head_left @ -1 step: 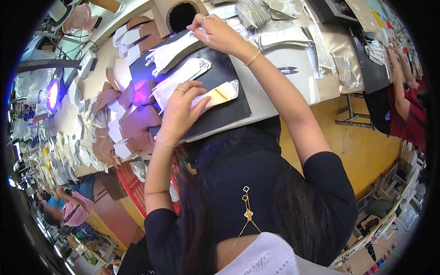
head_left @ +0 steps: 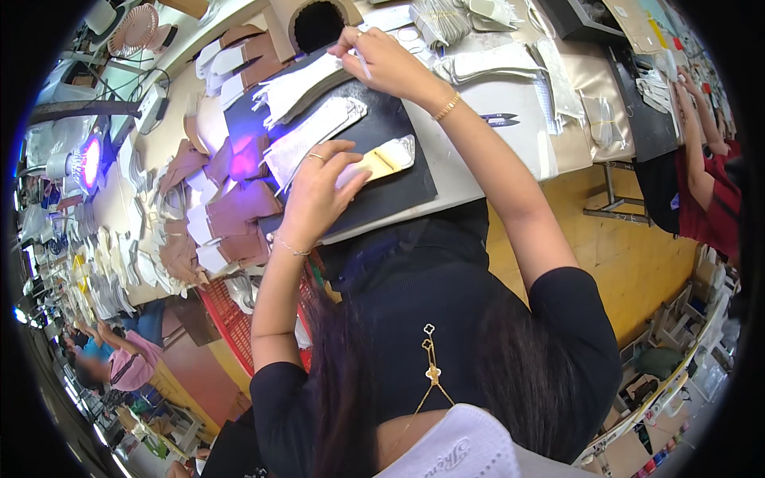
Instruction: The person repeatedly rubs small white fabric pieces with a yellow sponge on a black work surface. They handle the pieces one at a time, turning them over and rubbing different edges before stacking them on the table.
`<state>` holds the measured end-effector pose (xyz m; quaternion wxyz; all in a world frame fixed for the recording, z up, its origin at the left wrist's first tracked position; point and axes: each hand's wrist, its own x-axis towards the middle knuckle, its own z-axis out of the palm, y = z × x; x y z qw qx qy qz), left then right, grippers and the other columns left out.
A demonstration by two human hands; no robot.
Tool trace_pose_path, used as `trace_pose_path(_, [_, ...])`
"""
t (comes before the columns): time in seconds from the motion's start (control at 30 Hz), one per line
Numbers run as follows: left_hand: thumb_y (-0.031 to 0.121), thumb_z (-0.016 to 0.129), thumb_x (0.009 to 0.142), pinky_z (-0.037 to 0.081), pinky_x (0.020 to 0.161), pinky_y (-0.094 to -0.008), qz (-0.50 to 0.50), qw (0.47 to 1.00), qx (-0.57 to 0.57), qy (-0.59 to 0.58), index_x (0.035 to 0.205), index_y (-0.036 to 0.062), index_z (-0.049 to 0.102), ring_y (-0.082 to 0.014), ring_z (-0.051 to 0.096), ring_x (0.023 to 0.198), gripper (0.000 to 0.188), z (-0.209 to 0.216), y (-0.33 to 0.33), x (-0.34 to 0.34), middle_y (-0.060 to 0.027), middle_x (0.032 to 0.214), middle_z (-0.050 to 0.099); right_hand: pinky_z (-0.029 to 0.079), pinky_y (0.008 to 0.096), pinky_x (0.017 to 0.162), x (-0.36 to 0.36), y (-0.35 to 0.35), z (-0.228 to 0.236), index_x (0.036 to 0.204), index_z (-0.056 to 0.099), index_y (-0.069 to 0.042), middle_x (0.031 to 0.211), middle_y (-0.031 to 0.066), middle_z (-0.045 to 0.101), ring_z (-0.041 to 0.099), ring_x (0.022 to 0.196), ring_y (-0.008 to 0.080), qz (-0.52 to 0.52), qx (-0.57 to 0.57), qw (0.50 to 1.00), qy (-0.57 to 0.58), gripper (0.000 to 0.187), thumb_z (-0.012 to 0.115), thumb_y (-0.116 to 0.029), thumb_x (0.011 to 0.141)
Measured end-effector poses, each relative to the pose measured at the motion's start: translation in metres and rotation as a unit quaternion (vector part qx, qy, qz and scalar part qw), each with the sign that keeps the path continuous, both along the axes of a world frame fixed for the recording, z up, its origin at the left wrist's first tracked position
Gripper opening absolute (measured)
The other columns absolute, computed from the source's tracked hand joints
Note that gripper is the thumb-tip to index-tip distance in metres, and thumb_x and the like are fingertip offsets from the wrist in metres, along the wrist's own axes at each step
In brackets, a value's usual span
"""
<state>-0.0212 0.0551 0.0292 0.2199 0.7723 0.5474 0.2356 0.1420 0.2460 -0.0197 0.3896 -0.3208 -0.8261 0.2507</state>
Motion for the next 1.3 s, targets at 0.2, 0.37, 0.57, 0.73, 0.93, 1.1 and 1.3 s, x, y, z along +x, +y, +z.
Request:
trace_pose_path(0.2, [0.021,0.082,0.082,0.049,0.096,-0.0434,-0.015,0.996,0.058,0.063,0.102,0.0058,0.071,-0.0327,0.063,0.112,0.028,-0.024,-0.015,0.004,-0.0125,0.121,0.066,0.048,0.0388,0.096,0.039,-0.078,0.007,0.107,0.062,-0.004,0.119,0.0063,0.073,0.061,0.104,0.0289,0.026,-0.076,0.997,0.015,0.014,0.061,-0.010,0.095])
trace_pose_path(0.37, [0.022,0.081,0.083,0.048,0.096,-0.0430,-0.012,0.994,0.074,0.083,0.098,0.0070,0.072,-0.0312,0.063,0.112,0.023,-0.025,-0.020,0.009,-0.0107,0.121,0.066,0.048,0.0409,0.097,0.049,-0.099,0.005,0.107,0.063,-0.004,0.115,0.0079,0.073,0.060,0.107,0.0305,0.021,-0.084,0.996,0.021,0.016,0.061,-0.011,0.093])
trace_pose_path(0.57, [0.022,0.078,0.086,0.049,0.095,-0.0438,0.022,0.991,0.115,0.068,0.094,0.0063,0.074,-0.0328,0.062,0.112,0.019,-0.008,0.001,0.004,-0.0119,0.121,0.067,0.044,0.0450,0.104,0.020,-0.060,0.002,0.118,0.061,-0.006,0.113,0.0090,0.069,0.057,0.113,0.0324,-0.044,0.086,0.995,0.009,0.030,0.065,-0.018,0.091])
trace_pose_path(0.73, [0.021,0.076,0.087,0.048,0.094,-0.0432,0.001,0.989,0.128,0.079,0.096,0.0065,0.073,-0.0319,0.063,0.111,0.017,0.000,0.016,0.013,-0.0123,0.118,0.068,0.044,0.0496,0.101,-0.043,0.017,0.008,0.124,0.061,-0.005,0.109,0.0147,0.072,0.057,0.119,0.0361,-0.072,-0.021,0.975,-0.209,0.040,0.062,-0.030,0.092])
trace_pose_path(0.93, [0.022,0.078,0.087,0.048,0.098,-0.0433,0.014,0.988,0.097,0.116,0.102,0.0074,0.074,-0.0316,0.062,0.113,0.021,-0.005,0.001,0.018,-0.0109,0.122,0.067,0.038,0.0569,0.102,-0.086,0.058,-0.003,0.127,0.062,-0.005,0.118,0.0168,0.073,0.053,0.126,0.0377,-0.091,-0.034,0.946,-0.310,0.043,0.059,-0.030,0.092])
trace_pose_path(1.1, [0.022,0.079,0.085,0.047,0.100,-0.0442,0.016,0.990,0.065,0.121,0.102,0.0085,0.074,-0.0321,0.062,0.114,0.023,-0.012,-0.008,0.012,-0.0108,0.123,0.066,0.044,0.0554,0.097,-0.095,0.063,-0.020,0.119,0.064,-0.003,0.105,0.0188,0.074,0.060,0.116,0.0406,-0.124,0.024,0.957,-0.260,0.050,0.074,-0.038,0.085])
trace_pose_path(1.3, [0.022,0.080,0.085,0.046,0.101,-0.0446,0.016,0.994,0.051,0.100,0.104,0.0089,0.073,-0.0320,0.061,0.115,0.025,-0.017,-0.009,0.012,-0.0105,0.124,0.066,0.045,0.0577,0.092,-0.087,0.057,-0.007,0.112,0.063,-0.004,0.100,0.0178,0.074,0.062,0.113,0.0407,-0.118,0.031,0.967,-0.223,0.041,0.074,-0.032,0.084])
